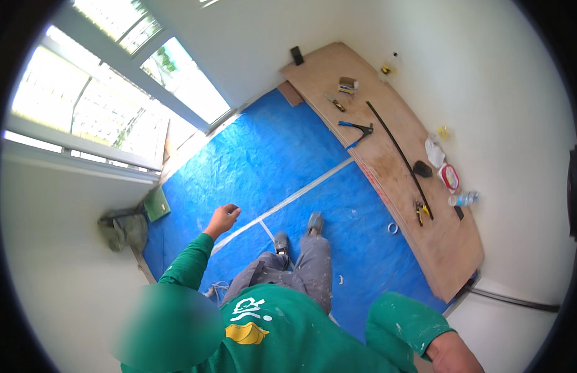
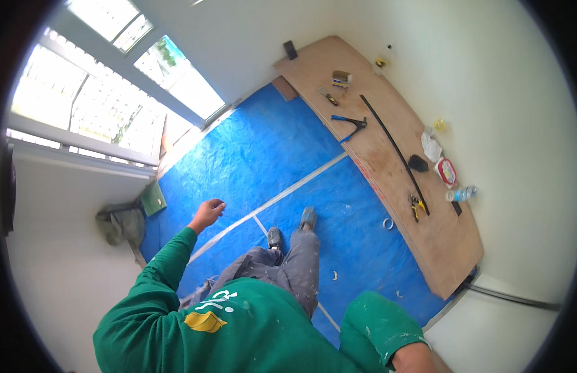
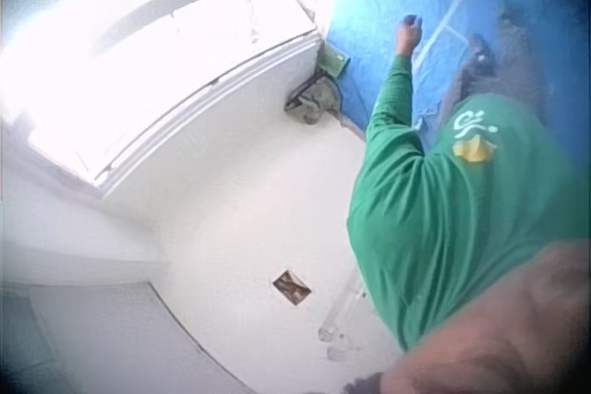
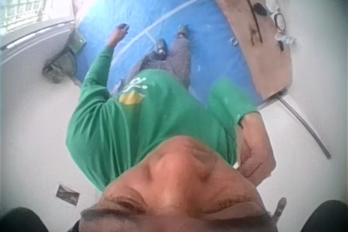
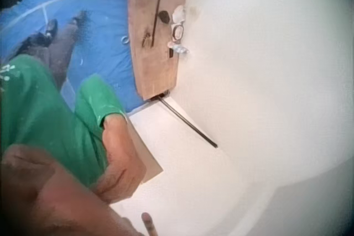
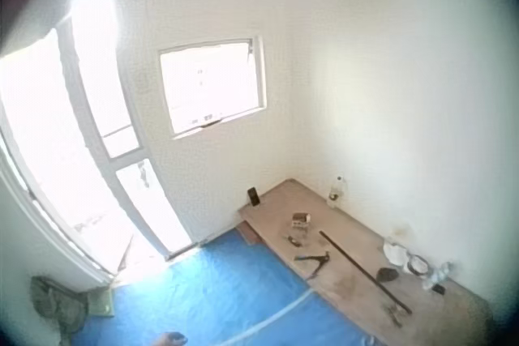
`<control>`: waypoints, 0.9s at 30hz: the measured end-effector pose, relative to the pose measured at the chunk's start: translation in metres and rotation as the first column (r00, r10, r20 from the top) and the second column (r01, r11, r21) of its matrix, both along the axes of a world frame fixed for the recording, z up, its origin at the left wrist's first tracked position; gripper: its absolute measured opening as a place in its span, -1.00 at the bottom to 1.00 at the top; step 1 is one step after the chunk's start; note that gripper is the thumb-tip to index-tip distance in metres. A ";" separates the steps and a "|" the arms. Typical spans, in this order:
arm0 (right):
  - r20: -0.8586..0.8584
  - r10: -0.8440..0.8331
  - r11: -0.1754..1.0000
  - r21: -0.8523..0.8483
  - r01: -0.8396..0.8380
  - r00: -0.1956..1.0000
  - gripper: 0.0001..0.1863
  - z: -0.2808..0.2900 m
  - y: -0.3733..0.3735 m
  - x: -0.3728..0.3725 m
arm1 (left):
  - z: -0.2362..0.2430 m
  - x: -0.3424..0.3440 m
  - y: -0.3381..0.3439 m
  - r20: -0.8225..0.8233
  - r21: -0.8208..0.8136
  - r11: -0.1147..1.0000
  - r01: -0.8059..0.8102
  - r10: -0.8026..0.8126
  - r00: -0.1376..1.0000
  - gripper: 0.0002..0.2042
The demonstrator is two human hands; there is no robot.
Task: The person drills pilot holes along a wall-ceiling junction, then uses a manual staple gun to fasten a black trim strip to the wall. They climb a ladder to reach the work area and handle staples and tools on a nearby board.
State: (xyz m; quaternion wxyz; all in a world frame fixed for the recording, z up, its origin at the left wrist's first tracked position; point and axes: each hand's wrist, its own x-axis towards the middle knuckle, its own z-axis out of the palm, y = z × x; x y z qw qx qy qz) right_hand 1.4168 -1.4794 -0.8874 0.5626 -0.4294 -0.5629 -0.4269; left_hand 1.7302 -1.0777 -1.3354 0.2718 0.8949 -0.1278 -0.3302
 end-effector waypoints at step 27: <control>-0.427 -0.171 0.583 -0.771 0.258 -0.888 -0.75 -0.693 -0.381 0.362 | -0.054 0.317 -0.423 -0.282 -0.015 0.922 -0.386 0.367 0.887 -0.69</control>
